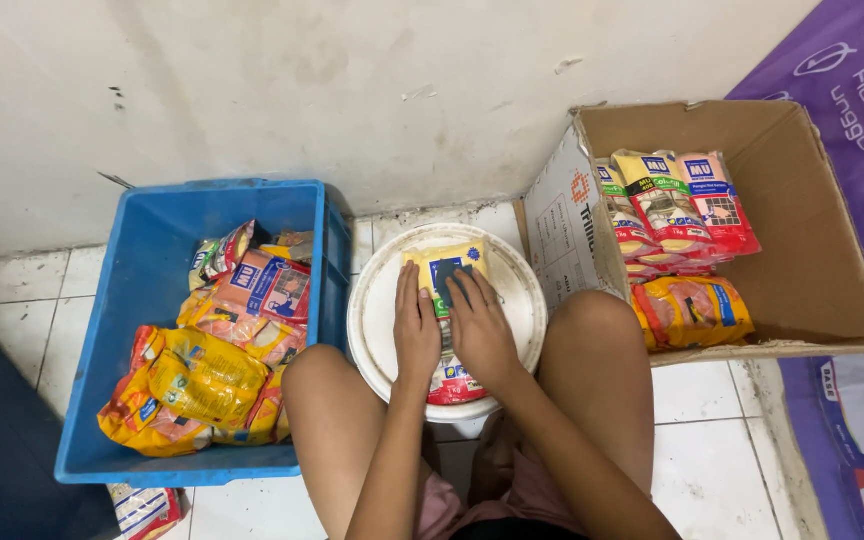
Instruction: Cleaning a plastic package using a sponge and water over a bucket
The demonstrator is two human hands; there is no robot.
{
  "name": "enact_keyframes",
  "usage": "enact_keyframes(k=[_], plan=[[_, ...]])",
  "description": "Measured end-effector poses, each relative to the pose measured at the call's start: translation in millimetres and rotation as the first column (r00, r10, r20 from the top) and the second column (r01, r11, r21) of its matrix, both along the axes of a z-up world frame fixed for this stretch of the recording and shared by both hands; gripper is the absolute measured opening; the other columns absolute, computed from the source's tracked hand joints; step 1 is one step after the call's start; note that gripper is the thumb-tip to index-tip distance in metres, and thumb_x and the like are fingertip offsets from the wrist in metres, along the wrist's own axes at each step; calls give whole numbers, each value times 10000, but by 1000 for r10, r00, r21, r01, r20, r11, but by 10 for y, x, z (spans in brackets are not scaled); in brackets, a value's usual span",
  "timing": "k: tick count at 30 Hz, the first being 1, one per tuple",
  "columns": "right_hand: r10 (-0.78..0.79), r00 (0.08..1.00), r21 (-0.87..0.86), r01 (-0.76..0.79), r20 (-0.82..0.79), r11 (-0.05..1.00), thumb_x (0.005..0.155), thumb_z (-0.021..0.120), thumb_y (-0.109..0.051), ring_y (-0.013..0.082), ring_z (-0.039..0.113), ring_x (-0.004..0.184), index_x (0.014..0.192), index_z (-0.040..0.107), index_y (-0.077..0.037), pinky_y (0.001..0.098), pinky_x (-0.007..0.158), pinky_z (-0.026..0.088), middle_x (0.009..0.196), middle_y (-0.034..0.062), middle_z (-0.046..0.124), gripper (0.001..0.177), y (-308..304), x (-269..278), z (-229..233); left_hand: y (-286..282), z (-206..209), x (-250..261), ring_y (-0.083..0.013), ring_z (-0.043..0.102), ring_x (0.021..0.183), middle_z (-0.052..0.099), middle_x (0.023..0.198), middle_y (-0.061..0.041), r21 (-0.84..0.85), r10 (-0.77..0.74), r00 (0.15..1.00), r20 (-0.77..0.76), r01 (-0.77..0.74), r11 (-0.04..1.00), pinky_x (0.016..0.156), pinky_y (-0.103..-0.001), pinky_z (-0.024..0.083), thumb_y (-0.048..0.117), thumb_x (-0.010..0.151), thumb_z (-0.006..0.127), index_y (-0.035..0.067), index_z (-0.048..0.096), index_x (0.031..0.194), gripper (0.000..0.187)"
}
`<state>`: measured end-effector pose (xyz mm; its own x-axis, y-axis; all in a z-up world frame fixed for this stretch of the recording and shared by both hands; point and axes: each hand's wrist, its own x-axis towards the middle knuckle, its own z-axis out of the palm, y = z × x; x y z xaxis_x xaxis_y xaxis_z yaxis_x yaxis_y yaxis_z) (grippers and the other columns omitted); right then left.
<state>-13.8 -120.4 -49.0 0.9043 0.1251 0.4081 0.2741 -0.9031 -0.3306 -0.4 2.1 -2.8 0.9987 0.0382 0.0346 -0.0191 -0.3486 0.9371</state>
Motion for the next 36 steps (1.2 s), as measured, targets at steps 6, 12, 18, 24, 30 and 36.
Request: enact_keyframes(k=[6, 12, 18, 24, 30, 36], plan=[[-57, 997, -46, 60, 55, 997, 1079, 549, -160, 395, 476, 1501, 1500, 606, -31, 495, 1277, 358, 1504, 184, 595, 444, 132, 469, -25, -7, 18, 1, -358, 274, 1642, 371, 1737, -200, -17, 11, 1000, -7, -11, 1000, 1358, -502, 202, 221, 1191, 327, 20, 411, 1649, 508], [28, 999, -1, -28, 15, 1000, 1080, 517, -134, 396, 442, 1533, 1508, 607, -51, 500, 1288, 329, 1542, 176, 573, 445, 82, -129, 105, -3, 34, -2, -367, 262, 1642, 361, 1742, -201, -16, 8, 1000, -2, -8, 1000, 1349, -514, 206, 214, 1192, 336, 21, 410, 1653, 505], [89, 992, 82, -82, -86, 993, 1084, 512, -146, 394, 414, 1549, 1507, 611, -52, 506, 1295, 302, 1555, 160, 571, 445, -15, -590, 129, 6, 49, -15, -371, 253, 1644, 362, 1739, -202, -22, 4, 1000, -19, -4, 1000, 1347, -524, 202, 217, 1191, 335, 24, 411, 1651, 504], [52, 998, 20, -52, -17, 998, 1070, 549, -163, 365, 434, 1544, 1509, 611, -75, 494, 1292, 324, 1544, 144, 572, 452, 64, -142, 92, -3, 54, -16, -393, 258, 1638, 369, 1726, -233, -20, 1, 1000, 4, -1, 1000, 1346, -536, 202, 182, 1186, 342, -11, 419, 1635, 495], [-17, 1000, 10, 17, 23, 1000, 1087, 549, -186, 365, 442, 1533, 1499, 607, -61, 475, 1295, 322, 1538, 155, 574, 434, 204, 236, 54, 14, -2, -1, -378, 278, 1635, 388, 1719, -216, -55, 13, 1000, 8, -12, 998, 1349, -523, 214, 178, 1190, 315, -1, 427, 1635, 493], [9, 999, 9, -8, -35, 1000, 1072, 546, -176, 360, 415, 1559, 1512, 603, -81, 482, 1295, 320, 1556, 144, 565, 454, 164, -92, 61, 22, -10, 0, -384, 288, 1631, 401, 1713, -223, -40, 10, 1000, 29, -9, 999, 1347, -525, 220, 161, 1180, 357, -5, 449, 1621, 480]])
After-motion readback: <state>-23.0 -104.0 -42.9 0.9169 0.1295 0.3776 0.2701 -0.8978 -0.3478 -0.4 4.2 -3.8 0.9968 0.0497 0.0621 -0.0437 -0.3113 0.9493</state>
